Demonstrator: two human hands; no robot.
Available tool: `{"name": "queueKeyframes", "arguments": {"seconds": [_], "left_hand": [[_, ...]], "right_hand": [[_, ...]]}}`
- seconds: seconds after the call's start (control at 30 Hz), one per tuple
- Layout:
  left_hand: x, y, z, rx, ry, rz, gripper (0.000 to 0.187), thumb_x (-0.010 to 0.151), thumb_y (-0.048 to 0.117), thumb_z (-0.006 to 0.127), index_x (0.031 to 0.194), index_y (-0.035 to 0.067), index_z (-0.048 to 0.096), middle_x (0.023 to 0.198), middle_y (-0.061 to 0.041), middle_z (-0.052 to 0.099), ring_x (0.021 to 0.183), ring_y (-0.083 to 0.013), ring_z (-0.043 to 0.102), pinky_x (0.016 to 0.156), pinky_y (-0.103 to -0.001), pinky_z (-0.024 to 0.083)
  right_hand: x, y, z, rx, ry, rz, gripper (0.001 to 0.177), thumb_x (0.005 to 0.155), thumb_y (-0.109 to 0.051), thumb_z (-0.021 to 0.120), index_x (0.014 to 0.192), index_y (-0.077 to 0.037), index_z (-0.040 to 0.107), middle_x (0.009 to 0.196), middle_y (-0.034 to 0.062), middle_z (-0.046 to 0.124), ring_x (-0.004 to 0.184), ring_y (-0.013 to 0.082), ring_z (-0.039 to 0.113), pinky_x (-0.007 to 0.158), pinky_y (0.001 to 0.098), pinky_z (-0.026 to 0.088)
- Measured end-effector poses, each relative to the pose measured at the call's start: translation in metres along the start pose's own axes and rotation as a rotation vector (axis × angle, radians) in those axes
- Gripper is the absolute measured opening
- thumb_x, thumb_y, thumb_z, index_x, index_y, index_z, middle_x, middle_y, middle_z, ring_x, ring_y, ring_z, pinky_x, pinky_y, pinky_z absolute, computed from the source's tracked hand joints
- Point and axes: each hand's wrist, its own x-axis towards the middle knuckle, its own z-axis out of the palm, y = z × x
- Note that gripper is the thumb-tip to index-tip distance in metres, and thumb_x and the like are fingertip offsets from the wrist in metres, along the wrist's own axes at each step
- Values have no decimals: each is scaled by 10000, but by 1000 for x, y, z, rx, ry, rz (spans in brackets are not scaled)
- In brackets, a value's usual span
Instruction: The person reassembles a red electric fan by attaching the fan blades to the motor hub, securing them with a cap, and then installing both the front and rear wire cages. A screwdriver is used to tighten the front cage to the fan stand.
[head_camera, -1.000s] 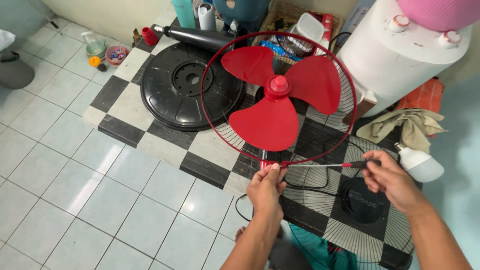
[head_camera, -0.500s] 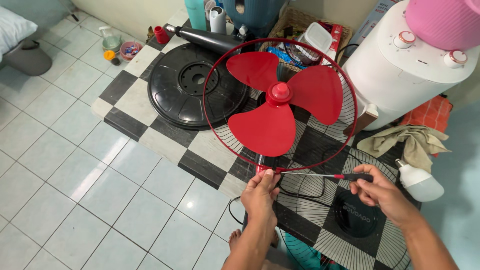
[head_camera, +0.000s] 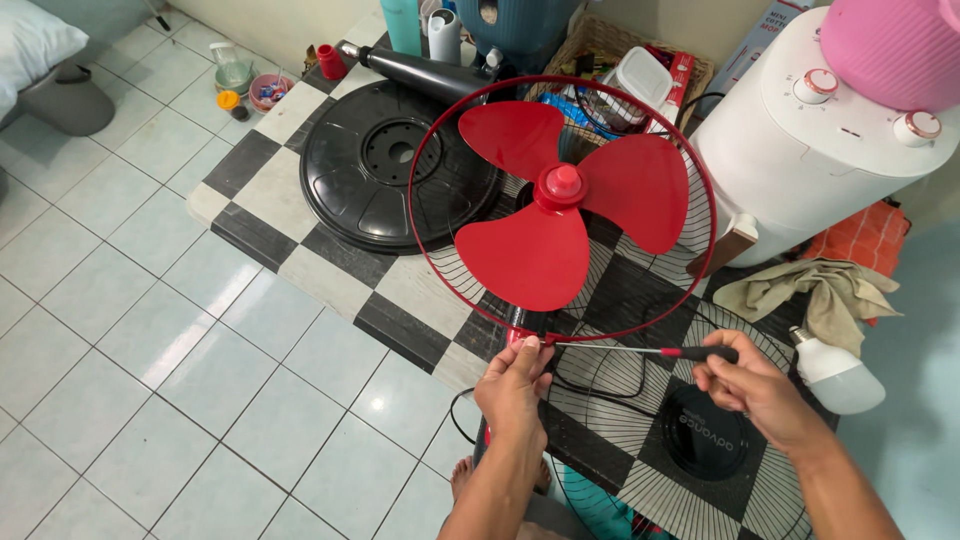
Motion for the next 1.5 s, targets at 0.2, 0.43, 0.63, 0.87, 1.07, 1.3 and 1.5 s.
{"name": "queueKeyframes", "arguments": {"seconds": [0.2, 0.43, 0.63, 0.87, 1.07, 1.3, 1.5], "left_hand": [[1, -1, -1, -5, 8, 16, 242, 850, 153, 783, 1040, 36, 690, 962, -60, 771, 880, -170, 772, 623, -259, 520], [0, 0, -1, 8, -5, 15, 244, 853, 157, 777, 1047, 37, 690, 972, -58, 776, 885, -168, 771, 630, -254, 529], [2, -1, -2, 1, -6, 12, 228, 862, 152, 781, 1032, 34, 685, 950, -64, 764, 879, -174, 764, 616, -256, 520], [0, 1, 0, 12, 1, 11, 208, 859, 143, 776, 1014, 39, 684, 937, -63, 767, 865, -170, 768, 610, -249, 518], [-1, 2, 1, 33, 14, 18, 210, 856, 150, 777, 1008, 35, 690, 931, -62, 771, 863, -167, 769, 614, -245, 518], [-3, 3, 2, 26, 5, 27, 224, 856, 155, 779, 1016, 30, 684, 932, -66, 771, 863, -169, 765, 619, -248, 513], [-6, 6, 3, 23, 21, 4, 231, 855, 163, 781, 1014, 31, 679, 941, -66, 769, 877, -170, 770, 631, -251, 516]], "right_hand": [[11, 6, -2, -216, 53, 31, 356, 1090, -318, 466, 1098, 22, 567, 732, 196, 613, 527, 128, 395, 491, 268, 343], [1, 0, 5, -69, -3, -69, 246, 953, -234, 542, 1137, -71, 535, 797, 73, 611, 563, 83, 426, 512, 211, 366], [5, -4, 4, -233, 43, 14, 337, 1030, -299, 515, 1054, 33, 570, 719, 161, 636, 529, 138, 419, 492, 268, 355], [-4, -11, 11, -36, 16, -89, 237, 929, -215, 531, 1123, -81, 530, 852, 68, 653, 575, 83, 464, 539, 218, 390], [-3, -19, 20, -233, 53, -119, 269, 965, -252, 577, 1006, 13, 576, 923, 120, 763, 547, 110, 431, 520, 267, 394], [-3, -17, 14, -145, 63, -87, 292, 1013, -328, 519, 1069, -61, 622, 654, 31, 494, 579, 94, 447, 531, 244, 331], [6, -10, 12, -142, 114, -136, 238, 997, -285, 562, 1061, -56, 577, 690, 19, 522, 591, 95, 440, 539, 239, 351]]}}
